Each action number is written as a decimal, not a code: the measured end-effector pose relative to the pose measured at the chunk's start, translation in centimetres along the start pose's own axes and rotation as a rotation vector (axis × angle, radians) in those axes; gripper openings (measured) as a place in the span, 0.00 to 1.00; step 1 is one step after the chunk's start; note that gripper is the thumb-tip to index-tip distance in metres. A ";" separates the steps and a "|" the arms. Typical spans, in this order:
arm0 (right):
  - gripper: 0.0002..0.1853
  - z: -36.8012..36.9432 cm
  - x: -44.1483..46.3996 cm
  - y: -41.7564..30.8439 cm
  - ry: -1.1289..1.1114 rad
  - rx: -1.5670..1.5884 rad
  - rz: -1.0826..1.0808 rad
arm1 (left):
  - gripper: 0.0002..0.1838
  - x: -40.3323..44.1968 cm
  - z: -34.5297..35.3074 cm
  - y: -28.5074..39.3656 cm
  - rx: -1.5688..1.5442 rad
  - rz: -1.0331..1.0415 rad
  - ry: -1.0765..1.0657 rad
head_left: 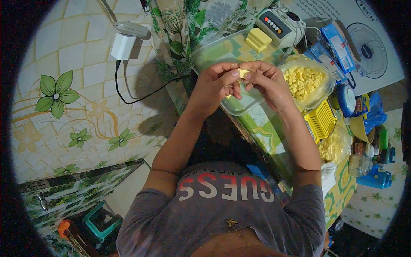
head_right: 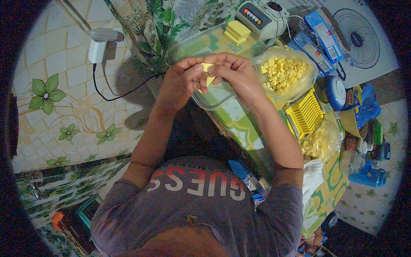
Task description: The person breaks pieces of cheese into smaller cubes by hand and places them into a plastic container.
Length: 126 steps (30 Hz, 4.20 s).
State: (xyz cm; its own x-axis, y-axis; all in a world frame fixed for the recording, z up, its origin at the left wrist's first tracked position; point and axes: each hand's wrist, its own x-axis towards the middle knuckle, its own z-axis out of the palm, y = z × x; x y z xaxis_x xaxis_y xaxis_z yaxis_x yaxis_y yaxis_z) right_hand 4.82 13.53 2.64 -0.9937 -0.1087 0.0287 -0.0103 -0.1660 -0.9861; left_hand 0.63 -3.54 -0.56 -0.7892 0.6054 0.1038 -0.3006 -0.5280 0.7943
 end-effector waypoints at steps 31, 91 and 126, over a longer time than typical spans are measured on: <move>0.15 0.3 0.0 -0.2 0.025 -0.056 0.010 | 0.15 0.0 0.1 -0.5 0.098 0.023 0.088; 0.14 0.8 0.0 0.0 0.042 0.005 0.042 | 0.16 -0.2 -0.6 -1.0 -0.018 0.006 0.089; 0.14 1.0 0.0 0.2 0.063 0.008 0.052 | 0.16 -0.6 -0.6 -0.8 -0.075 -0.022 0.095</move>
State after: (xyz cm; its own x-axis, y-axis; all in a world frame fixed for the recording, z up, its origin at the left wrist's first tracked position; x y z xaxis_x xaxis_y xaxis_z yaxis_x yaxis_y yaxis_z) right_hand 4.97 12.54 2.64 -0.9979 -0.0560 -0.0333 0.0423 -0.1694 -0.9846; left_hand 1.01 -3.83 -1.65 -0.8279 0.5602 0.0268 -0.3551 -0.5606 0.7481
